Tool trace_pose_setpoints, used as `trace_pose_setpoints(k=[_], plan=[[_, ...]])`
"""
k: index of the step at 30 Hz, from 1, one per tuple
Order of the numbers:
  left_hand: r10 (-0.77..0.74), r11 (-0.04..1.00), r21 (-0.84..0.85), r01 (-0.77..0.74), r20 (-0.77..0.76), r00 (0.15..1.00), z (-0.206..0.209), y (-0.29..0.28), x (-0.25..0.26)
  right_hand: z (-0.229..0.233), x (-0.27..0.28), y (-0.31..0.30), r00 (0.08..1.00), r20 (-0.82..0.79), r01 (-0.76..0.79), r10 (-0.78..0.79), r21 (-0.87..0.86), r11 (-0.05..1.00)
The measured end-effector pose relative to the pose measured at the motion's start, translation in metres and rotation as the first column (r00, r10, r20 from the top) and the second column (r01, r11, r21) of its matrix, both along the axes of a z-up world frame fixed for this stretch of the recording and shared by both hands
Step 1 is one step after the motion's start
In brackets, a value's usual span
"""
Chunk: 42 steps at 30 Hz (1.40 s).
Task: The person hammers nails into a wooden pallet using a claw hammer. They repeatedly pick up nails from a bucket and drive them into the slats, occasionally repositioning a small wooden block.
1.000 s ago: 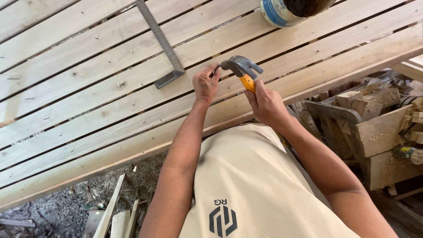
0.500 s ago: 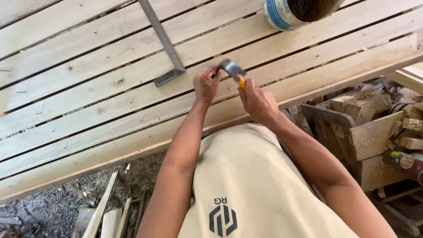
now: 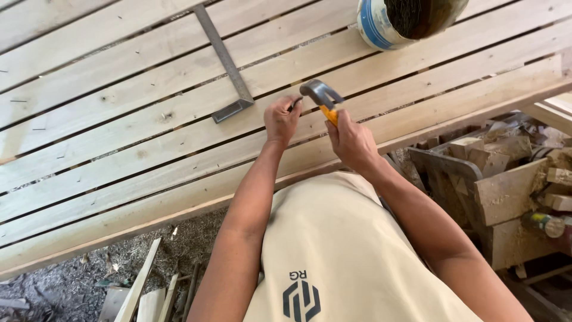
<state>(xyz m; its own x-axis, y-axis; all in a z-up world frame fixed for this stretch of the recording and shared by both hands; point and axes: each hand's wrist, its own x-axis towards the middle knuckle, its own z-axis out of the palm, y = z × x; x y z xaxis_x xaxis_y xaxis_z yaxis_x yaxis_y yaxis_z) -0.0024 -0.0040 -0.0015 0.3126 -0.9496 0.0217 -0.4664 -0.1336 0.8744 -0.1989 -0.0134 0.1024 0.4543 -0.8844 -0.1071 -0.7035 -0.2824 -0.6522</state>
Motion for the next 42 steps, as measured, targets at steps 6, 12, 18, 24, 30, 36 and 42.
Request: trace_pose_setpoints(k=[6,12,18,24,30,36,42], plan=[[0.421,0.902,0.423,-0.089,-0.814,0.400,0.011,0.020,0.019,0.036,-0.013,-0.008,0.960,0.211,0.146,-0.185,0.189,0.971],[0.384,0.923,0.379,0.074,-0.920,-0.074,0.055,0.041,0.005,0.067,-0.001,-0.019,0.930,0.308,0.090,-0.201,0.340,0.936],[0.231,0.969,0.221,0.110,-0.969,-0.085,0.084,0.040,-0.006,0.074,0.016,-0.024,0.954,0.258,0.075,-0.151,0.283,0.956],[0.191,0.978,0.196,0.078,-0.980,0.065,0.087,0.044,-0.013,0.071,0.019,-0.029,0.943,0.211,0.124,-0.257,0.493,0.861],[0.126,0.979,0.143,0.145,-0.984,0.125,0.081,0.044,-0.014,0.063,0.017,-0.030,0.948,0.214,0.113,-0.234,0.461,0.880],[0.255,0.956,0.266,0.125,-0.962,0.093,0.080,0.041,-0.023,0.065,0.009,-0.036,0.902,0.297,0.103,-0.313,0.555,0.825],[0.258,0.954,0.271,0.127,-0.960,0.110,0.075,0.034,-0.041,0.065,0.002,-0.049,0.895,0.314,0.054,-0.317,0.627,0.777]])
